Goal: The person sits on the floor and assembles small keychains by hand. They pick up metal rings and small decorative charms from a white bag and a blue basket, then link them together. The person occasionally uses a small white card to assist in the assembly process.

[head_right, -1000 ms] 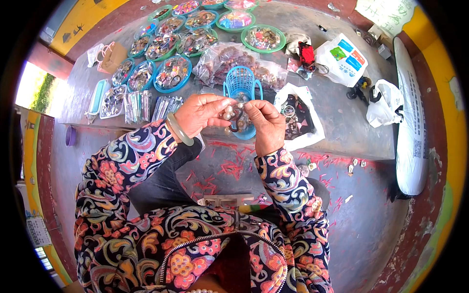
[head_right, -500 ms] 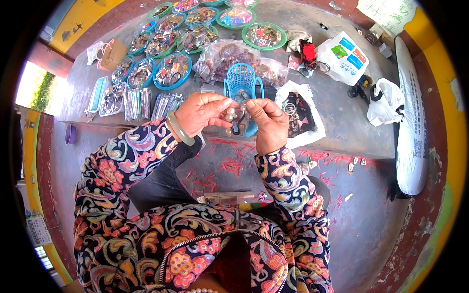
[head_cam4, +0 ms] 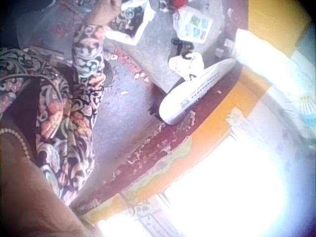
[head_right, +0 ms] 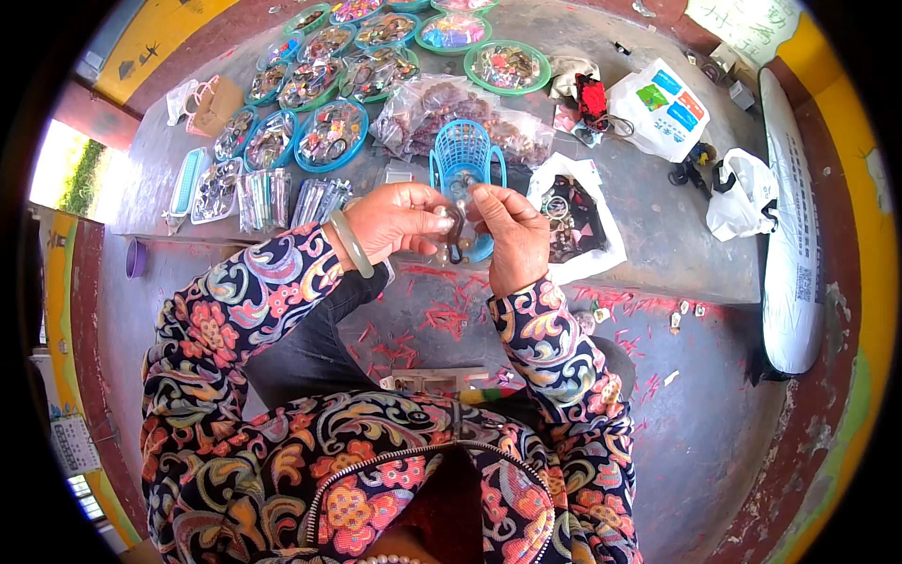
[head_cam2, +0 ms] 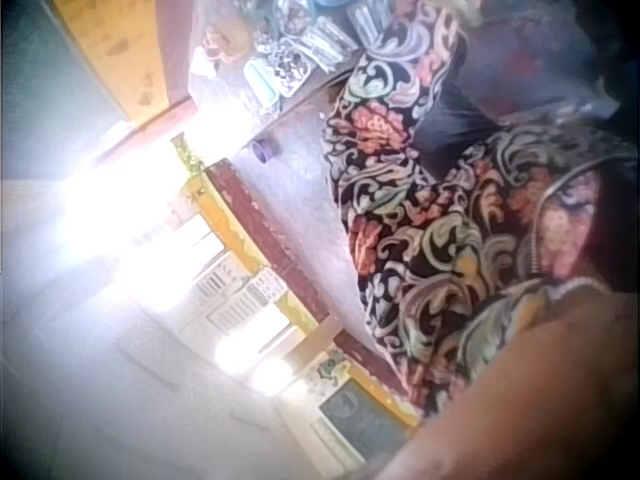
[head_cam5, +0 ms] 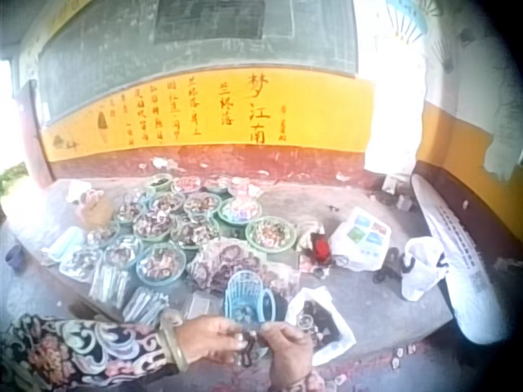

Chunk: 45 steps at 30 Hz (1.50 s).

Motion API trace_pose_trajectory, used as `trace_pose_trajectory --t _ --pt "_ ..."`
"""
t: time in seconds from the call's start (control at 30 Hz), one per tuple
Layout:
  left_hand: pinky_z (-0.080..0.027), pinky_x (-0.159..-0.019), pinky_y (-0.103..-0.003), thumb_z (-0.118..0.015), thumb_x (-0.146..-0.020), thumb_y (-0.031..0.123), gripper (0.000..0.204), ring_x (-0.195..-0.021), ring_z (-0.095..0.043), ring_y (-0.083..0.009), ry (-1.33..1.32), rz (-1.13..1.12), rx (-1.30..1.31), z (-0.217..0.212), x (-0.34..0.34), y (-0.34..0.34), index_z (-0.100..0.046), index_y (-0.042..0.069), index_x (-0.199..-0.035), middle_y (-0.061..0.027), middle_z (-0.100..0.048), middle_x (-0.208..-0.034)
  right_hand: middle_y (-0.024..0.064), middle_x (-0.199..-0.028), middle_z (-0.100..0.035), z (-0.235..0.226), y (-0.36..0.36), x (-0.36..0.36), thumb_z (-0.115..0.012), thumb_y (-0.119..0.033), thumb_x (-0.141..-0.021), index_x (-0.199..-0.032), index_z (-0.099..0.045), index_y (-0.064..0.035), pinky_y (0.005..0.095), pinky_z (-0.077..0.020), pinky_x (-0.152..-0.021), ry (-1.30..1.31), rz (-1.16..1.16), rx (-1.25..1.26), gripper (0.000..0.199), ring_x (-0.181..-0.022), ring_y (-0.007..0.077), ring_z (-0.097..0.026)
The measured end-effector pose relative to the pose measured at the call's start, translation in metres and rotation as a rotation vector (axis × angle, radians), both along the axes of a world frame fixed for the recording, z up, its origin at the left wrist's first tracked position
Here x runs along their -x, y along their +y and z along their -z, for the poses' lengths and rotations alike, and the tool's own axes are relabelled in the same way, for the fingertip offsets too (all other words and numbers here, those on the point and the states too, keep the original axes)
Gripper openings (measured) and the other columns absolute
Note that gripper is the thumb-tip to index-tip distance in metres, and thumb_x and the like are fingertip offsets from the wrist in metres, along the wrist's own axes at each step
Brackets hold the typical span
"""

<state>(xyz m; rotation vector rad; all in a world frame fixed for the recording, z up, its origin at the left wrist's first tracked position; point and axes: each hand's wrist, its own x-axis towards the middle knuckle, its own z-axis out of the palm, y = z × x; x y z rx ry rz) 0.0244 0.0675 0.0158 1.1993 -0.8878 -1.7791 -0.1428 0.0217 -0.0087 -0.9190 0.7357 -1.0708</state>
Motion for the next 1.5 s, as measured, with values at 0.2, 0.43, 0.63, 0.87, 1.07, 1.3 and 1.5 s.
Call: trace_pose_trajectory --t 0.2,0.43,0.63,0.87,1.07,1.3,1.5 --pt "-0.048 -0.067 -0.023 -0.056 -0.083 0.012 0.016 -0.079 -0.057 -0.0113 0.199 -0.179 0.079 0.001 -0.006 -0.008 -0.054 0.005 -0.098 -0.0035 -0.058 -0.09 -0.0005 -0.081 -0.059 0.001 -0.003 0.002 -0.062 -0.026 -0.08 -0.092 -0.058 -0.0056 0.0213 -0.0386 -0.062 0.061 -0.168 -0.091 0.024 -0.073 0.0076 -0.053" --pt "-0.048 -0.068 -0.025 -0.056 -0.083 0.011 0.019 -0.085 -0.058 -0.014 0.185 -0.219 0.081 0.004 -0.009 -0.008 -0.053 0.005 -0.101 -0.0051 -0.059 -0.095 -0.0022 -0.076 -0.059 0.013 -0.002 0.0 -0.062 -0.014 -0.08 -0.081 -0.058 -0.0072 0.0197 -0.039 -0.058 0.04 -0.159 -0.073 0.008 -0.067 0.0059 -0.052" --pt "-0.048 -0.063 -0.026 -0.056 -0.084 0.015 0.022 -0.094 -0.058 -0.0183 0.184 -0.13 0.038 0.008 -0.012 -0.008 -0.053 0.005 -0.103 -0.006 -0.059 -0.102 -0.0033 -0.075 -0.058 0.018 -0.006 0.001 -0.062 -0.014 -0.08 -0.082 -0.058 -0.0083 0.0188 -0.0389 -0.056 -0.044 -0.069 -0.053 0.007 -0.065 0.0048 -0.052" --pt "-0.048 -0.061 -0.026 -0.059 -0.082 0.016 0.02 -0.091 -0.058 -0.0169 0.125 -0.151 -0.03 0.001 -0.012 -0.008 -0.055 0.006 -0.099 -0.0052 -0.061 -0.096 -0.0017 -0.078 -0.06 0.013 -0.004 0.001 -0.06 -0.012 -0.081 -0.085 -0.059 -0.0064 0.0187 -0.0385 -0.056 -0.049 -0.099 -0.015 0.007 -0.066 0.005 -0.051" --pt "-0.049 -0.062 -0.026 -0.059 -0.08 0.012 0.016 -0.083 -0.058 -0.0143 0.157 -0.132 -0.01 0.011 -0.016 -0.008 -0.057 0.006 -0.094 -0.0049 -0.061 -0.091 -0.0004 -0.08 -0.061 0.014 -0.005 0.001 -0.061 -0.012 -0.081 -0.087 -0.06 -0.0044 0.0189 -0.0381 -0.058 -0.04 -0.132 0.013 0.01 -0.068 0.0057 -0.051" --pt "-0.049 -0.062 -0.027 -0.06 -0.079 0.013 0.016 -0.082 -0.058 -0.0137 0.071 -0.149 -0.064 0.003 -0.014 -0.005 -0.057 0.004 -0.092 -0.0057 -0.061 -0.087 0.0005 -0.081 -0.061 0.013 -0.004 -0.001 -0.063 -0.012 -0.079 -0.088 -0.06 -0.0045 0.0189 -0.0392 -0.059 -0.006 -0.208 -0.02 0.011 -0.069 0.0068 -0.054" --pt "-0.049 -0.062 -0.026 -0.062 -0.079 0.019 0.02 -0.081 -0.058 -0.0141 -0.022 -0.108 -0.04 -0.003 -0.009 -0.003 -0.059 0.003 -0.091 -0.0061 -0.06 -0.087 0.0021 -0.079 -0.062 0.015 -0.002 0.001 -0.065 -0.013 -0.078 -0.086 -0.06 -0.0047 0.02 -0.041 -0.061 -0.017 -0.207 -0.069 0.013 -0.071 0.0085 -0.056"
